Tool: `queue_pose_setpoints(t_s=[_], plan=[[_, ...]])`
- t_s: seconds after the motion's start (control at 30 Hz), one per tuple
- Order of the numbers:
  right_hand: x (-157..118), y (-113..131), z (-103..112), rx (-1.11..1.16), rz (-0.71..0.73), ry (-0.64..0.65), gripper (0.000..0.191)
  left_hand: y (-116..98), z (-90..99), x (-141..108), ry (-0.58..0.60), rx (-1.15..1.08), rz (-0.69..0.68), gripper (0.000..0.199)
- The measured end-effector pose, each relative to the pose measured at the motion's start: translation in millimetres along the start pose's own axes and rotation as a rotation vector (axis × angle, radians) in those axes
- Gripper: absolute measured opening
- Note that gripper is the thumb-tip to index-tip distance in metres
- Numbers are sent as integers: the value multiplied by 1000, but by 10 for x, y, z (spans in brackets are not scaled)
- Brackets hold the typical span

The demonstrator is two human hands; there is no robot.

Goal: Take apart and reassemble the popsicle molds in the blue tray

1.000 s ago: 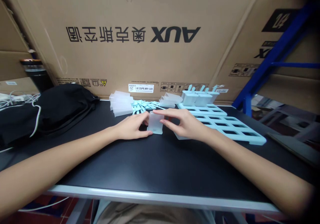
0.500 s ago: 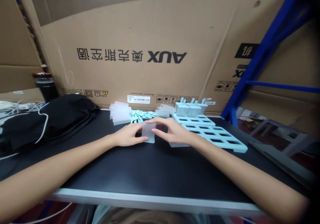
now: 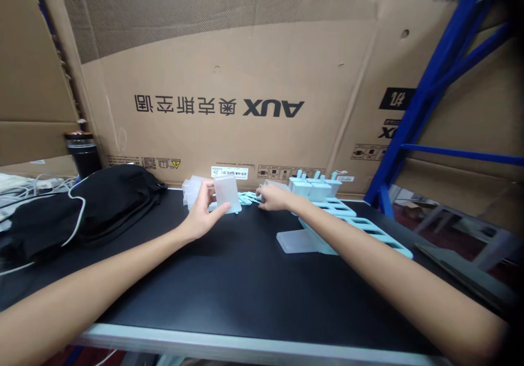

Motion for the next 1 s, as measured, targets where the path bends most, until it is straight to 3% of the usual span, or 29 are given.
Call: queue_pose_setpoints(t_s=[0.3,0.47,0.67,0.8,0.9,1.0], plan=[[66,9,-3,33,-18,-36,42,39,-90,-8,54,-4,0,52],[-237,37,177,113,-11,-72,13,-20,-114,0,62,-50,-43,49],[-776,151,336,265,78,-181,4,-31,-331,-8,380,334,14,43],[-940,268,417,322,142,-210,2,69,-344,-7,445,433,52,48],[-990,331,496,348,165,-255,4,138,-343,-11,462,323,86,54],[-1039,352,549,386,174,-314,6,162,-289,0,396,134,113,63]])
Point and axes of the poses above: each hand's wrist, its own x-axis towards the middle knuckle, its own z-axis out of the back of the hand, y = z × x, the point moved 9 cm from there along x, towards the middle knuckle, and after that the axes turned 11 degrees about y, right-handed, at the moved point
